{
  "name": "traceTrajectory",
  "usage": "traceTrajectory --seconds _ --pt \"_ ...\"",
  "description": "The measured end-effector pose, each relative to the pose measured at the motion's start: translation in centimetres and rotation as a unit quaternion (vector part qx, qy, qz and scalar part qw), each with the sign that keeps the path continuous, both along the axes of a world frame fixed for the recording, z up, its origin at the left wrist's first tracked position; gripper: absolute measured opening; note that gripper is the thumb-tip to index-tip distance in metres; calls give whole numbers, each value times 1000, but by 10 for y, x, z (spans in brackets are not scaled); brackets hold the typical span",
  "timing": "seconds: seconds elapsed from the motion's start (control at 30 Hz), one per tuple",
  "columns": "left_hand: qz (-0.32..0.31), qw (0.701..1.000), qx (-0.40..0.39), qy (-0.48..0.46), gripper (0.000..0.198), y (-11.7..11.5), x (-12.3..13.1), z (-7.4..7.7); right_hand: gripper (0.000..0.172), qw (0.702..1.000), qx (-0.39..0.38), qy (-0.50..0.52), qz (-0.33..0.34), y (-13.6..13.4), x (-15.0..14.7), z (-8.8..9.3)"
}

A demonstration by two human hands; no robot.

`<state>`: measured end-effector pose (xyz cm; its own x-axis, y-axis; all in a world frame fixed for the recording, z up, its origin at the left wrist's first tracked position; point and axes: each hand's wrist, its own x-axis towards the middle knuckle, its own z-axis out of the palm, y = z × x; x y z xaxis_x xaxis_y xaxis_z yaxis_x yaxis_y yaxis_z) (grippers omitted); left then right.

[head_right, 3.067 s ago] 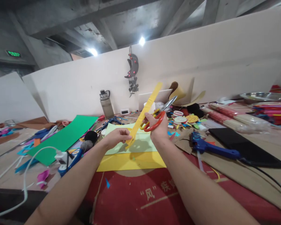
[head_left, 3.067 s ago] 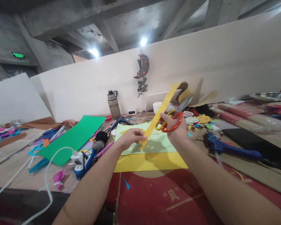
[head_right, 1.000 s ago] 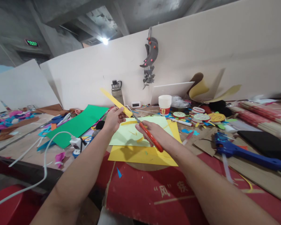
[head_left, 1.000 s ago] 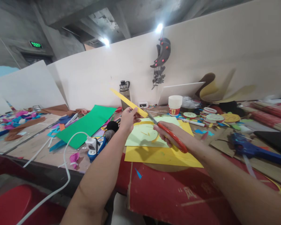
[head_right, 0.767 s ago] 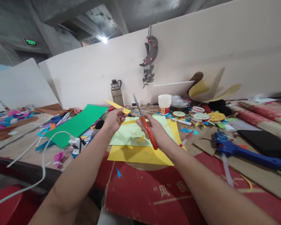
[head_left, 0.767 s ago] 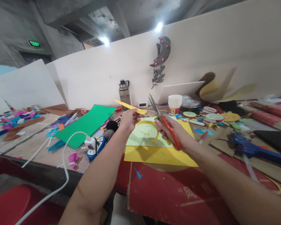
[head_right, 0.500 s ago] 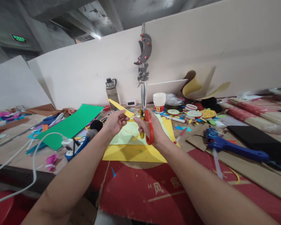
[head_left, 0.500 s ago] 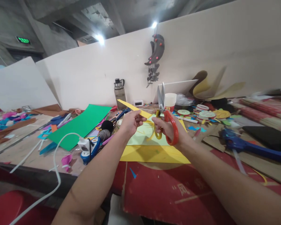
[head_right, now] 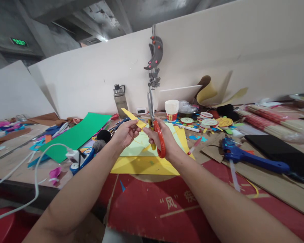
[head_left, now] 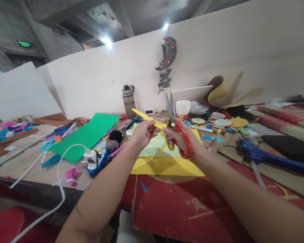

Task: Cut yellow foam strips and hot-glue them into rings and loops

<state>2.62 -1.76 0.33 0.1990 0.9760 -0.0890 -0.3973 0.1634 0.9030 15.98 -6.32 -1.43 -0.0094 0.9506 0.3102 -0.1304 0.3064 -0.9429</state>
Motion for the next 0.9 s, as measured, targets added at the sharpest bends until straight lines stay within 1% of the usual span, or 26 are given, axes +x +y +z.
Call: traceTrajectory --seconds 0.2,0.4,0.53,0.63,0.77,0.8,0.9 --pt "0 1000 -6 -2 7 0 0 -1 31 1000 -16 8 5 -3 0 1" --pt "-21 1000 13 5 8 1 0 -5 24 996 -60 44 57 4 5 -7" --pt "-33 999 33 2 11 1 0 -7 20 992 -73 53 87 7 7 -10" --pt "-34 999 35 -8 12 1 1 -8 21 992 -80 60 72 5 5 -6" --pt "-35 998 54 -24 2 0 3 -9 26 992 -88 70 57 2 2 -2" --pt "-35 997 58 -26 3 -1 3 -8 27 993 -87 67 53 2 2 -2" --pt "-5 999 41 -35 3 -1 2 -5 30 994 -90 52 39 3 2 -3"
